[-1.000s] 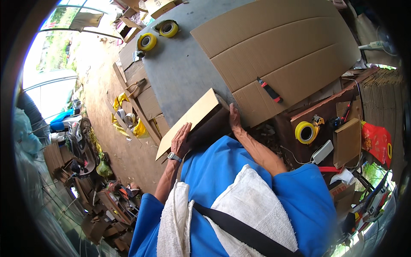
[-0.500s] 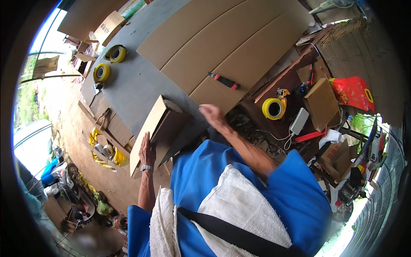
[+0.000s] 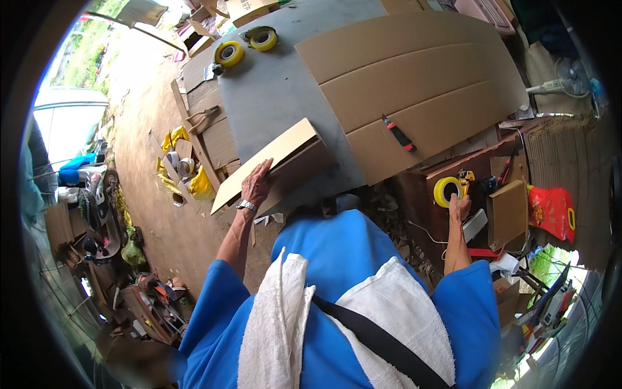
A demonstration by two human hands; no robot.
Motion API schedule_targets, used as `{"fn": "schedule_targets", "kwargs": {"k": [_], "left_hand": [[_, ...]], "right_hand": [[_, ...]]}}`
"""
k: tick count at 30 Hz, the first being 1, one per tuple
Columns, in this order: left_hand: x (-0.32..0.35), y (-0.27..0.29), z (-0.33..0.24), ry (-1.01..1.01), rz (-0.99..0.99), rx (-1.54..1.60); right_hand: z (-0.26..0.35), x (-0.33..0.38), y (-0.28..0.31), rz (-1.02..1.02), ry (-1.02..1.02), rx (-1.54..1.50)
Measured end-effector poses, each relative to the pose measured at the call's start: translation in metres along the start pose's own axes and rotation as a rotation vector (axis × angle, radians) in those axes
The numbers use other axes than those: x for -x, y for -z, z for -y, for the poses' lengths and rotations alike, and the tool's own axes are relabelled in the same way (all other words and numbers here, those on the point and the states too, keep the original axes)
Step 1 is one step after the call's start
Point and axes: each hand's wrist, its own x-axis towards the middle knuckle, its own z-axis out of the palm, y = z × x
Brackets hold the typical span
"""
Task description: The person assembles a cardboard box by folding and taping the flaps. They use a tape dispenser to secure the seams and fold the sides into a rectangular shape.
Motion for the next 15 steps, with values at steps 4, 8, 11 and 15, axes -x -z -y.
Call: {"fn": "schedule_targets", "kwargs": {"k": [4, 8, 11, 15], "left_hand": [[-0.001, -0.011, 0.008, -0.049, -0.029, -0.032], [-0.006, 0.002, 0.011, -0.106, -0.024, 0.037], [-0.006, 0.008, 0.005, -0.149, -0.065, 0.060], [-0.007, 0.003, 0.012, -0.217, -0.076, 0.072]], "right_hand": [[0.002, 0.025, 0.009, 0.038, 0.279, -0.623], [0.062, 0.114, 0.039, 0.275, 0.191, -1.277], [0.103, 0.173, 0.040, 0.841, 0.111, -1.790], [0.160, 0.248, 0.016, 1.385, -0.108, -2.021]]}}
